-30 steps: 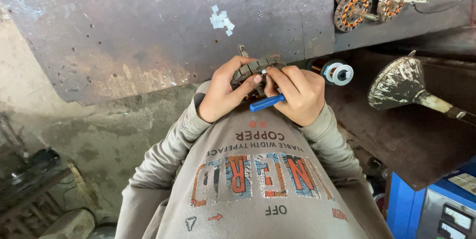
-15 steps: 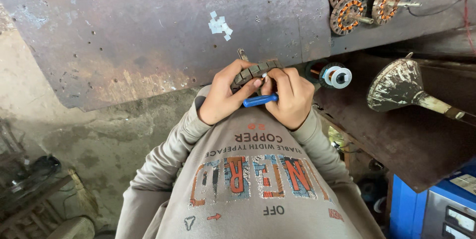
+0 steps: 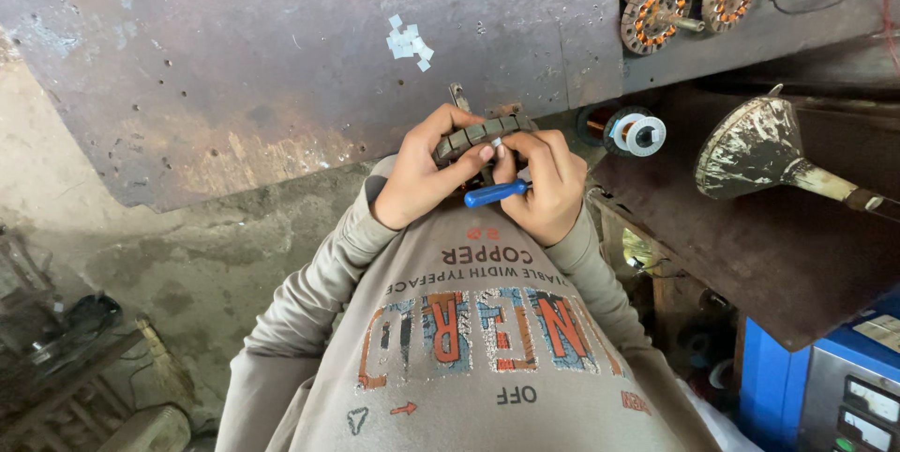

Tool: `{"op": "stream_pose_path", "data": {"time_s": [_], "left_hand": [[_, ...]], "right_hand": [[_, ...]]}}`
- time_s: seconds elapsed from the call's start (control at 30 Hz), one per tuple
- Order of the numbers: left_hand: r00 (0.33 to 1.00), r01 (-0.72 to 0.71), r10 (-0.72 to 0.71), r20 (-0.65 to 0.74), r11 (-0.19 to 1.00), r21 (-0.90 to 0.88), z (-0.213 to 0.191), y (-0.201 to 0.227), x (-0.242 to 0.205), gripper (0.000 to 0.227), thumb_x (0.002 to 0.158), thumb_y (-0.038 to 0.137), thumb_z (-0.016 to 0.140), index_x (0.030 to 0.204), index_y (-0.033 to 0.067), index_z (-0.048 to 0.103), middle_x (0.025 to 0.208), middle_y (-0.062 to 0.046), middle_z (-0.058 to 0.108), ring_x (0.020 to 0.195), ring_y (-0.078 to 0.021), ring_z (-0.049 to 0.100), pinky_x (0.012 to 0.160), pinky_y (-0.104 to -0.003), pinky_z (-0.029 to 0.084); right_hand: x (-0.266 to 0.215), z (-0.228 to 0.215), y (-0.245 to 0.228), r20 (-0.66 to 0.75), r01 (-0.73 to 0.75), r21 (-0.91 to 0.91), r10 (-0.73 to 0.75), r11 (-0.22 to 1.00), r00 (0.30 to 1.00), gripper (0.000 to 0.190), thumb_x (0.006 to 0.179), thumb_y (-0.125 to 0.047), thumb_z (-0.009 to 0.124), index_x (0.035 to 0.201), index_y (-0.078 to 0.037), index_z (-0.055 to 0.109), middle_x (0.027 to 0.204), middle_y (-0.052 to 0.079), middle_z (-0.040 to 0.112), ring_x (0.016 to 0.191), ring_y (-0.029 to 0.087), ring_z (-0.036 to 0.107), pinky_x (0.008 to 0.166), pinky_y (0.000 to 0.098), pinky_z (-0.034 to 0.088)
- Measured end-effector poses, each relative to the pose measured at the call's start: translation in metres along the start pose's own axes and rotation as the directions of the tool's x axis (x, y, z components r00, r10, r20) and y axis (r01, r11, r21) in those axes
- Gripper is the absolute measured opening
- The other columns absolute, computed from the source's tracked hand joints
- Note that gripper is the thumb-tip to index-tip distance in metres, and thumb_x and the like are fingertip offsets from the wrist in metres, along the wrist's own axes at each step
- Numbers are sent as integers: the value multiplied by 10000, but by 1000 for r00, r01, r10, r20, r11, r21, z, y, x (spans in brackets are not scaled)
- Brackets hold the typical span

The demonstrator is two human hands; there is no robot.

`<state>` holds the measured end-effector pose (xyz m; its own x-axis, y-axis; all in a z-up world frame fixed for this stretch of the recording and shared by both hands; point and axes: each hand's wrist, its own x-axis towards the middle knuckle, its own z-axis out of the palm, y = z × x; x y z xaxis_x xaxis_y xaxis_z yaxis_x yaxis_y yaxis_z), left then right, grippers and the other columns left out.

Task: The person inserts small white insulating pieces into the slots of a cylindrical metal component with copper windings, using a blue-handled screwdriver to press them in. The person repeatedly picks up pieces and tools from the workbench to continue the assembly.

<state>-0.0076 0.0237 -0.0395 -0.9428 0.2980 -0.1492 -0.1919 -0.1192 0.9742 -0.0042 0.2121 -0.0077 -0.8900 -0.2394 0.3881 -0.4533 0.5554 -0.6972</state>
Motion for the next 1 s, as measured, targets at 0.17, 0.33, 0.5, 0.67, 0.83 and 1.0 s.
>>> {"op": "stream_pose_path", "data": {"time_s": [0.17,0.33,0.5,0.67,0.83,1.0], "left_hand": [[999,-31,31,-11,999,29,0,-4,0,230,1010,97,702,1186,-6,595,1000,-2,666,908,-31,578,795,-221,511],[999,-17,20,-48,998,65,4,-11,-7,233,1022,124,690,1190,-8,600,1006,-3,653,925,-42,561,816,-227,492],[986,72,-70,-154,997,3,0,-32,-5,220,1045,184,679,1140,9,585,903,32,590,830,-35,506,743,-222,453],[975,118,-129,-178,990,-74,4,-32,-13,230,1044,200,667,1160,20,583,909,43,575,826,-28,478,746,-213,431],[955,36,-125,-269,948,-315,19,-13,-10,289,1023,123,651,1267,12,540,1100,-28,627,1014,-74,574,908,-238,491],[965,-38,-30,-261,968,-248,47,35,-12,411,1005,69,670,1360,34,467,1239,-77,576,1126,-134,582,973,-302,498]], "right_hand": [[-3,8,-4,-22,-131,46,132,990,991,139,964,9,704,1072,17,617,985,144,604,684,267,648,601,377,498],[-13,1,5,-29,82,-103,-86,991,996,132,967,-6,695,1063,23,609,977,133,602,704,283,621,603,398,483],[-44,-4,19,-126,17,-175,-40,984,991,150,966,-82,714,1028,-16,594,964,122,606,715,249,582,622,369,455],[-35,20,45,-232,-362,421,484,832,844,95,1164,-87,532,1162,-10,476,1094,99,599,923,107,546,863,265,450],[-3,54,72,-7,-441,593,551,674,834,108,1155,-141,517,1149,-50,459,1025,69,532,932,108,587,847,264,479],[39,53,64,196,-475,794,581,378,790,117,1097,-192,520,1122,-92,464,750,72,556,616,129,528,569,295,413]]}}
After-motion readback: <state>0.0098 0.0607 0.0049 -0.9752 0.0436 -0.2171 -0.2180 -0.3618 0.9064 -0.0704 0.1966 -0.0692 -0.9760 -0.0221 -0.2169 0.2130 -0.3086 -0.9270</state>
